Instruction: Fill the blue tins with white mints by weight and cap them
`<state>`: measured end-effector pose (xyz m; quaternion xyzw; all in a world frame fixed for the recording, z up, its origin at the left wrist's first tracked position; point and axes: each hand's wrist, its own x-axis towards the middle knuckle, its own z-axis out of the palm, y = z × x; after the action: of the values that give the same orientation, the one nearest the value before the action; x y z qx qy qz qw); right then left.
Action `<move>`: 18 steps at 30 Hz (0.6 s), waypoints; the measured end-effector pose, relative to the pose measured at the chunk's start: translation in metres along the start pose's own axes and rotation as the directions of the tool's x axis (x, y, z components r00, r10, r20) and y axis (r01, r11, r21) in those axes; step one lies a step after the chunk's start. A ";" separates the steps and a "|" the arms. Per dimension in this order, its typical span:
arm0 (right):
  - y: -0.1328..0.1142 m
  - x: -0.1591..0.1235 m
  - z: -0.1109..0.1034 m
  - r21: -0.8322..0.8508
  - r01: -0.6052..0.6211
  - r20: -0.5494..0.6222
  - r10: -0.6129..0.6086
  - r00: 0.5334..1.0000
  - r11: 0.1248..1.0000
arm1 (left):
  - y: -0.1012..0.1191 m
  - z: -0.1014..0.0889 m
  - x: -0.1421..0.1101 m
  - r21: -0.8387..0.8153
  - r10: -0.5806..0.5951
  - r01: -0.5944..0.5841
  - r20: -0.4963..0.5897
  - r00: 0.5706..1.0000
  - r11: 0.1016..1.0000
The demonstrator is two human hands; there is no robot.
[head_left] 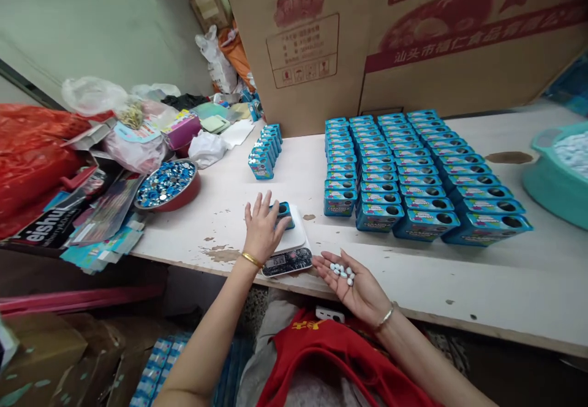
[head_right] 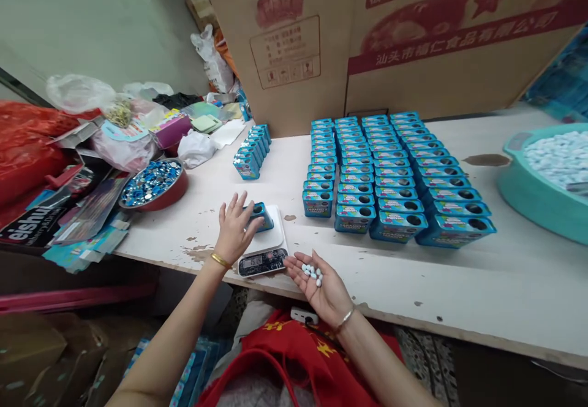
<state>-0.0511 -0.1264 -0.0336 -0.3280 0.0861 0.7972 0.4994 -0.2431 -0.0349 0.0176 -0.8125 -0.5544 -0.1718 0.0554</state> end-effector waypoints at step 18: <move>-0.006 0.015 -0.003 0.143 -0.108 0.098 0.094 0.991 0.984 | 0.082 0.036 -0.037 -0.433 0.356 -0.165 0.410 0.840 0.886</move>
<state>-0.0486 -0.1136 -0.0433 -0.2487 0.1389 0.8270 0.4847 -0.1714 -0.0883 -0.0207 -0.8931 -0.3885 -0.0609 -0.2185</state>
